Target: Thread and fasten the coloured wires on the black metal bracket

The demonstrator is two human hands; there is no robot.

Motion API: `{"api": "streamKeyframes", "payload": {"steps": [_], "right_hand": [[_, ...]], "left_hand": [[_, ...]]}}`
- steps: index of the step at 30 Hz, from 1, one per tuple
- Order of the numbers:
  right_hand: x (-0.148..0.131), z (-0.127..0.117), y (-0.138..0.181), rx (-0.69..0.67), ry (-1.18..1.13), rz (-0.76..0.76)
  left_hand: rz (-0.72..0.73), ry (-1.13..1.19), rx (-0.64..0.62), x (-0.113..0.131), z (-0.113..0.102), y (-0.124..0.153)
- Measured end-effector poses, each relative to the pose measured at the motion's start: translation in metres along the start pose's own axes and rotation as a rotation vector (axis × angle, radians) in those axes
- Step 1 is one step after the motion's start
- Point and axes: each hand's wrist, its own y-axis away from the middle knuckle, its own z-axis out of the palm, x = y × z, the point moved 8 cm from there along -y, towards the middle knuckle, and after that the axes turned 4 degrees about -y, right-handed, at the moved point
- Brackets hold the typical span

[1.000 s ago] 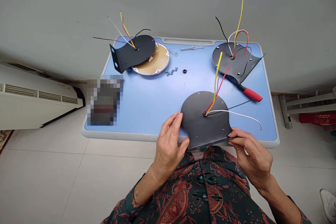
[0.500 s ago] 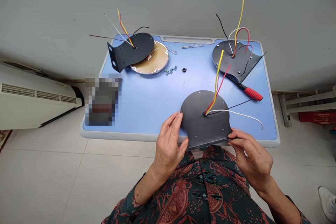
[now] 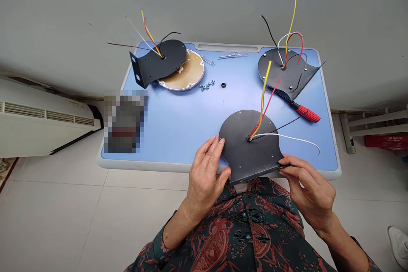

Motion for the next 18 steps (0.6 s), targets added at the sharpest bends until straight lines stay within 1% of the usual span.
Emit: {"api": "streamKeyframes", "payload": {"steps": [6, 18], "right_hand": [[0.0040, -0.0006, -0.0008, 0.003, 0.002, 0.028], [-0.0016, 0.0018, 0.0016, -0.016, -0.033, -0.011]], "left_hand": [[-0.002, -0.009, 0.003, -0.0002, 0.0001, 0.0003], [0.005, 0.001, 0.000, 0.0007, 0.0005, 0.0006]]}}
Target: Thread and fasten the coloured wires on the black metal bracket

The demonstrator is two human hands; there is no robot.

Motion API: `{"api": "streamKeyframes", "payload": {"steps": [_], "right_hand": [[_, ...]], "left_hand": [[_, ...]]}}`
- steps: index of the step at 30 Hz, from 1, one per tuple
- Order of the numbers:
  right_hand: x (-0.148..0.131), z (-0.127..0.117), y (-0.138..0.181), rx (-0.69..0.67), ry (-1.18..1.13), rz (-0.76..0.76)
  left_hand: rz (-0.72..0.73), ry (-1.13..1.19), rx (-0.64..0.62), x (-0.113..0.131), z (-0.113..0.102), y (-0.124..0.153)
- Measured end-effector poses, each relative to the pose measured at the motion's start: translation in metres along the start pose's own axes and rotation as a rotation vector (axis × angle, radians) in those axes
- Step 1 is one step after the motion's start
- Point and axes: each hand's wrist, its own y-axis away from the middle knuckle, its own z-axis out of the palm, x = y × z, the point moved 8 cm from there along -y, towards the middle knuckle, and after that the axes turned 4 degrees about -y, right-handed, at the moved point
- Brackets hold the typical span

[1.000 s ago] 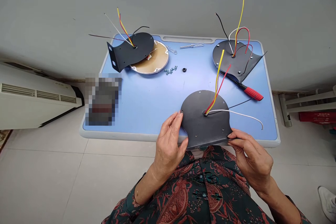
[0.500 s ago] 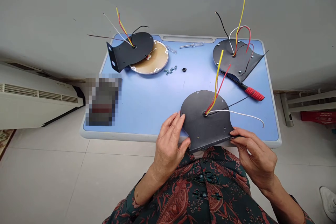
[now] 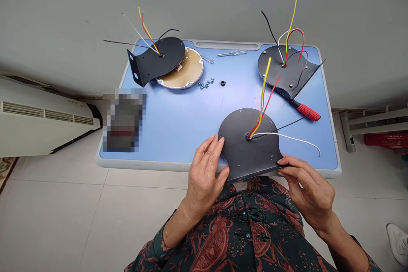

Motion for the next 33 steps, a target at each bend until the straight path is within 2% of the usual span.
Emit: {"api": "streamKeyframes", "payload": {"steps": [5, 9, 11, 14, 19, 23, 33], "right_hand": [[-0.002, 0.001, 0.000, -0.009, -0.015, 0.005], [-0.005, -0.010, -0.008, -0.039, -0.133, 0.067], [-0.002, -0.019, -0.013, -0.036, -0.228, 0.183], [0.013, -0.026, -0.022, -0.033, -0.387, 0.433], [0.039, -0.002, -0.036, -0.147, -0.559, 0.737], [0.046, 0.012, -0.043, -0.231, -0.513, 0.803], [0.054, 0.021, -0.046, -0.410, -0.374, 0.906]], "left_hand": [[0.018, -0.014, -0.017, 0.002, -0.001, -0.001], [0.046, -0.032, -0.014, 0.003, -0.001, 0.000], [0.055, -0.035, -0.010, 0.003, -0.001, 0.000], [0.069, -0.036, -0.008, 0.003, -0.001, 0.000], [0.070, -0.040, -0.014, 0.003, -0.001, 0.000], [0.073, -0.043, -0.009, 0.004, -0.001, 0.000], [0.073, -0.037, 0.006, 0.003, 0.001, 0.001]]}}
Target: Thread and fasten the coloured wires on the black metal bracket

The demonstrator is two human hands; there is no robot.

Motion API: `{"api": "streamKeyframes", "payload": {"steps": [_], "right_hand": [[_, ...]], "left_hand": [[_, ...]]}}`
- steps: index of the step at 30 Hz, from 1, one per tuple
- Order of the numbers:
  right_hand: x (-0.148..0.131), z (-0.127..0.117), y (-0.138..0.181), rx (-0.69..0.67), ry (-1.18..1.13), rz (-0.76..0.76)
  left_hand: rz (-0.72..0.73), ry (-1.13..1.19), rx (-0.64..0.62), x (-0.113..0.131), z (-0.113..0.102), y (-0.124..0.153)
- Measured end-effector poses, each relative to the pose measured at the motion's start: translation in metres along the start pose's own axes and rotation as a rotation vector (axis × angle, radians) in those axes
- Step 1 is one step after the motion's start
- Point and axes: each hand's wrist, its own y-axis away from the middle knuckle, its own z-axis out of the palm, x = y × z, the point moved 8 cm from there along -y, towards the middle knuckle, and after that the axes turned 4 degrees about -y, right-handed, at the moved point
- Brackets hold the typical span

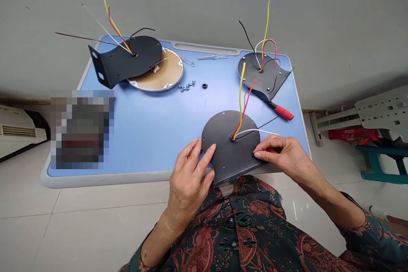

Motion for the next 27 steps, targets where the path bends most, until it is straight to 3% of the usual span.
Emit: {"api": "streamKeyframes", "payload": {"steps": [18, 27], "right_hand": [[0.002, 0.006, -0.004, -0.014, -0.124, 0.190], [-0.006, 0.008, 0.001, -0.031, -0.130, 0.155]], "left_hand": [[-0.016, 0.021, 0.020, 0.000, -0.001, -0.001], [-0.013, 0.013, 0.017, 0.000, 0.000, 0.000]]}}
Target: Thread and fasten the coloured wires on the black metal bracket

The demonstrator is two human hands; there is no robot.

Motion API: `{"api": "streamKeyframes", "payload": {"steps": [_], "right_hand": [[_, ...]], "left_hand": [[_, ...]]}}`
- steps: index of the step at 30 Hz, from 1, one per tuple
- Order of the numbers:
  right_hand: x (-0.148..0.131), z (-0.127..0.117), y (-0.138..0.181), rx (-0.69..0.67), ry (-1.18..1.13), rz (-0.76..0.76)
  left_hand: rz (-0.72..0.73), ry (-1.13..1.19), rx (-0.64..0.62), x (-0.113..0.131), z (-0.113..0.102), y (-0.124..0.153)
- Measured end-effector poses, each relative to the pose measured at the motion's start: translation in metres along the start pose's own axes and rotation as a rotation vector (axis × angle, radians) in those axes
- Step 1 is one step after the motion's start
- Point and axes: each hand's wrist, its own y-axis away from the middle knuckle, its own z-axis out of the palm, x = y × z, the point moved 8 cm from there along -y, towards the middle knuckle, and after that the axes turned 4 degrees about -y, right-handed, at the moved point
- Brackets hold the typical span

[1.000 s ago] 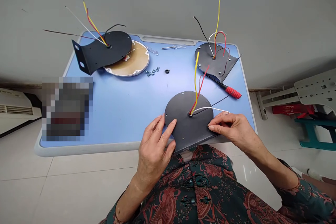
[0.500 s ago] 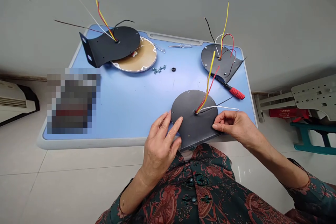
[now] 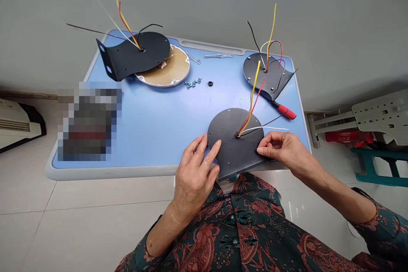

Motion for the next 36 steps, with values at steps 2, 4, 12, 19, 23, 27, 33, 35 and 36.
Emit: {"api": "streamKeyframes", "payload": {"steps": [2, 4, 12, 19, 23, 27, 33, 35, 36], "right_hand": [[0.001, 0.000, 0.000, -0.007, 0.005, -0.015], [0.003, -0.001, -0.001, -0.012, 0.013, -0.036], [0.007, -0.005, -0.001, -0.012, -0.025, -0.049], [0.006, -0.003, -0.001, -0.022, -0.012, -0.063], [0.011, -0.002, -0.003, -0.046, -0.005, -0.070], [0.011, -0.002, -0.004, -0.062, -0.017, -0.062], [0.003, -0.028, 0.002, -0.023, 0.110, -0.127], [-0.002, -0.047, 0.005, 0.052, 0.299, -0.212], [-0.006, -0.059, 0.008, 0.125, 0.403, -0.272]], "left_hand": [[-0.002, -0.002, 0.004, 0.000, 0.000, 0.000], [-0.004, -0.001, 0.011, 0.000, 0.000, 0.000], [-0.003, -0.004, 0.015, 0.000, -0.001, 0.000], [0.001, 0.000, 0.017, 0.002, -0.002, -0.002], [-0.004, -0.001, 0.013, 0.001, -0.002, -0.002], [-0.006, 0.000, 0.006, 0.001, -0.001, -0.001], [0.022, 0.024, -0.049, -0.001, -0.003, -0.001], [0.030, 0.066, -0.077, -0.003, -0.008, 0.000], [0.024, 0.086, -0.080, -0.005, -0.012, 0.001]]}}
